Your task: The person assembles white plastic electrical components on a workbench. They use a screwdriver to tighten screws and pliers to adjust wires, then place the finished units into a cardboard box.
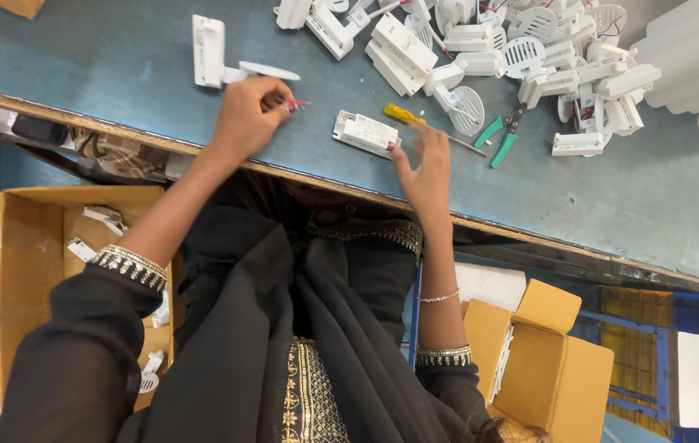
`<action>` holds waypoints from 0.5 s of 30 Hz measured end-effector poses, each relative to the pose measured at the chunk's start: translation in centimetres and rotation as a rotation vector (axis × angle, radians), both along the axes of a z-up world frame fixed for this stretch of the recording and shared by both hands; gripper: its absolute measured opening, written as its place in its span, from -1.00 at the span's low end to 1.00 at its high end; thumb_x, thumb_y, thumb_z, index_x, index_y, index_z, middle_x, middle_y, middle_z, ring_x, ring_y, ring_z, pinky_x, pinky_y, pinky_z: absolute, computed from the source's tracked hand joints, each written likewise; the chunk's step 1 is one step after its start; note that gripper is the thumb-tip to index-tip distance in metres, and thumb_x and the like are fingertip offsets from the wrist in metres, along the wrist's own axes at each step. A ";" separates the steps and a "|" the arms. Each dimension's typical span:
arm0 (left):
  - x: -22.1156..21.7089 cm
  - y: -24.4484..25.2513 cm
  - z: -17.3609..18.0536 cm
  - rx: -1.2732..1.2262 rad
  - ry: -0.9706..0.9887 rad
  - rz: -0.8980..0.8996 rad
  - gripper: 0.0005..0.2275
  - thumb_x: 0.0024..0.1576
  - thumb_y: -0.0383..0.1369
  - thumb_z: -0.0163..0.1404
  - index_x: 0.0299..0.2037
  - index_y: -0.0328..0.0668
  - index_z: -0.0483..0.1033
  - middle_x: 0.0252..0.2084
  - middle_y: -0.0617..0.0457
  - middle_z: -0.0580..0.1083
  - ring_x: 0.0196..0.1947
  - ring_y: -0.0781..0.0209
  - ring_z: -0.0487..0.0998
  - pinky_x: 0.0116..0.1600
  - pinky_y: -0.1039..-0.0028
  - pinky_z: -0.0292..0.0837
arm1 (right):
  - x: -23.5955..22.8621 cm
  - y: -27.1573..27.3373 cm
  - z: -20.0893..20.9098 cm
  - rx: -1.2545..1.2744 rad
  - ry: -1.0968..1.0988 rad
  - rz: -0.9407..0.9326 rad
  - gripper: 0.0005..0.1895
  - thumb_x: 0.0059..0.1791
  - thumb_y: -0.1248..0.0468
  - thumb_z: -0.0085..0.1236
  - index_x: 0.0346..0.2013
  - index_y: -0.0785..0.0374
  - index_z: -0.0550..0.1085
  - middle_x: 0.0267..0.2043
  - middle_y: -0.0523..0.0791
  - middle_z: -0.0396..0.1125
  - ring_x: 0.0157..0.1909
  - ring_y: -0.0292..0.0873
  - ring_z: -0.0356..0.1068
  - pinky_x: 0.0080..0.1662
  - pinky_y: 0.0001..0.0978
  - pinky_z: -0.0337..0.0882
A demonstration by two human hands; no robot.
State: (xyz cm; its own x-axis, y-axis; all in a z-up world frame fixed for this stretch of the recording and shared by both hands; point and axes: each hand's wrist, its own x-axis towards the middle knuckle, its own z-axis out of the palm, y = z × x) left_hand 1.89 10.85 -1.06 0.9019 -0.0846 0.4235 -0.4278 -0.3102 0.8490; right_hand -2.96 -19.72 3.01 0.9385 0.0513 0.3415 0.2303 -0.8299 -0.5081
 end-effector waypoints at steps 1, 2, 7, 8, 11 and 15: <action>-0.5 -0.6 0.0 -0.046 0.021 -0.019 -0.93 0.10 -0.55 0.13 -0.23 -0.37 0.60 -0.30 -0.06 0.61 -0.34 0.30 0.65 -0.21 0.54 0.54 | 0.1 0.3 0.4 -0.043 -0.112 0.150 -0.48 -0.04 0.23 0.30 0.16 0.35 0.39 0.05 0.13 0.34 0.07 0.11 0.31 0.09 -0.10 0.30; -1.0 -1.4 0.0 -0.053 0.057 -0.025 -0.94 0.11 -0.55 0.13 -0.25 -0.38 0.60 -0.34 -0.05 0.61 -0.37 0.31 0.65 -0.24 0.54 0.52 | 0.1 0.5 0.7 -0.087 -0.221 0.302 -0.41 -0.05 0.23 0.34 0.22 0.35 0.37 0.18 0.12 0.31 0.23 0.16 0.26 0.22 -0.04 0.25; -2.5 -4.0 0.6 -0.139 0.145 -0.039 -0.95 0.13 -0.53 0.14 -0.29 -0.41 0.58 -0.44 -0.04 0.58 -0.48 0.32 0.62 -0.35 0.54 0.47 | -0.2 2.1 1.1 0.054 0.058 0.339 -0.49 0.00 0.25 0.22 0.25 0.20 0.41 0.21 0.00 0.34 0.29 0.07 0.30 0.32 -0.14 0.26; -2.7 -4.2 0.7 -0.155 0.148 -0.040 -0.95 0.14 -0.54 0.13 -0.29 -0.41 0.58 -0.45 -0.04 0.57 -0.48 0.33 0.61 -0.35 0.55 0.47 | -0.3 1.9 1.2 0.078 0.091 0.374 -0.50 -0.01 0.24 0.22 0.23 0.20 0.41 0.20 -0.01 0.34 0.29 0.07 0.30 0.32 -0.15 0.27; -3.1 -4.3 1.0 -0.170 0.157 -0.038 -0.95 0.14 -0.54 0.11 -0.28 -0.40 0.58 -0.46 -0.03 0.57 -0.49 0.34 0.61 -0.36 0.56 0.47 | -0.5 0.4 1.6 0.152 0.206 0.489 -0.53 -0.05 0.31 0.21 0.17 0.24 0.44 0.18 -0.01 0.37 0.26 0.05 0.33 0.33 -0.14 0.25; -4.2 -4.9 0.7 -0.157 0.152 -0.058 -0.95 0.16 -0.54 0.09 -0.26 -0.42 0.55 -0.41 -0.03 0.58 -0.49 0.36 0.59 -0.36 0.55 0.46 | 1.7 -1.2 1.0 0.147 -0.077 0.412 -0.68 0.07 0.41 0.16 0.13 0.25 0.48 0.17 0.02 0.37 0.28 0.06 0.34 0.34 -0.17 0.26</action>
State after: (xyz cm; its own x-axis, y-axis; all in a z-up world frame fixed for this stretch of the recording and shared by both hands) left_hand -2.28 5.97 -0.33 0.9519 -0.0817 0.2953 -0.3046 -0.1475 0.9410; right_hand -1.31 -20.93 4.00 0.8214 0.3614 0.4413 0.5685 -0.5812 -0.5822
